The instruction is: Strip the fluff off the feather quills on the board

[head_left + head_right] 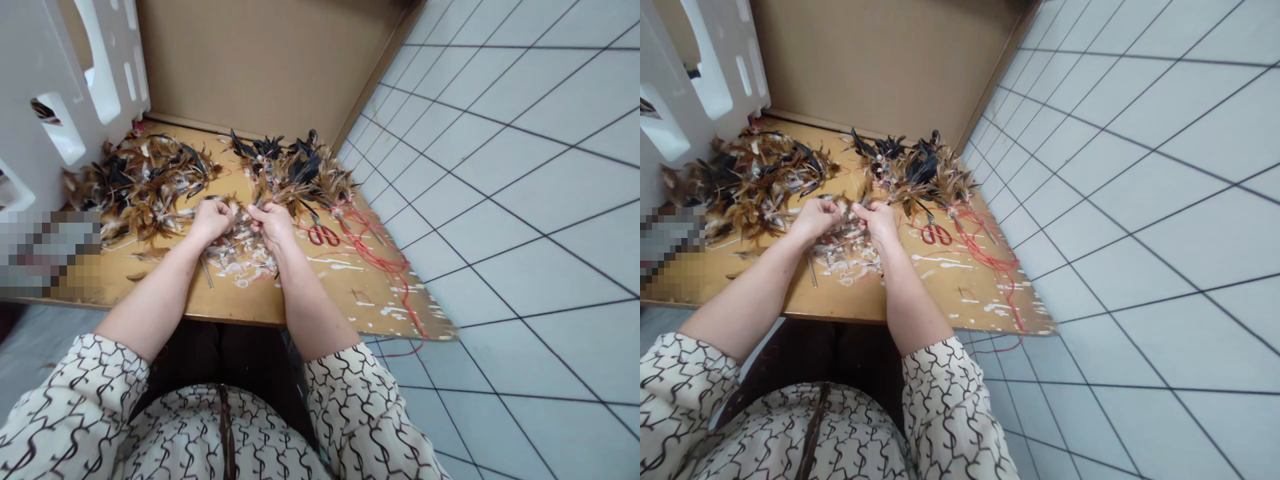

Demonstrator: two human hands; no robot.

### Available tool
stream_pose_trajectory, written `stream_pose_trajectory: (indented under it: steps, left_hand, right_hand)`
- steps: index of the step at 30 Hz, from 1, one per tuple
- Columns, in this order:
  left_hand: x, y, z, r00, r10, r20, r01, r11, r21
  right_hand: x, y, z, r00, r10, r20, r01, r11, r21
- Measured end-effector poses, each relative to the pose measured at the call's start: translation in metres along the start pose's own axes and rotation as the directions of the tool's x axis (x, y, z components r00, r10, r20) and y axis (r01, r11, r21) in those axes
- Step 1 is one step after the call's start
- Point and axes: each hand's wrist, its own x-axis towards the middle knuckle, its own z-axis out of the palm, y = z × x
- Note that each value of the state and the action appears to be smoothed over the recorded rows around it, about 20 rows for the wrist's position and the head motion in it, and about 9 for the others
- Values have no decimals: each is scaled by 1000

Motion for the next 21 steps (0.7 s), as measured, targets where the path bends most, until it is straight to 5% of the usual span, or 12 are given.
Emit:
stream_pose_trajectory:
  steps: [7, 21]
  left_hand:
    - [-3, 6, -1, 999, -48, -4, 47, 982, -182]
    - [3, -4, -3, 994, 90, -67, -97, 990, -103]
  right_hand:
    - [-1, 0, 0, 1000, 12, 24, -12, 1000, -25]
    - [-3, 0, 2, 999, 39, 3, -39, 998, -45]
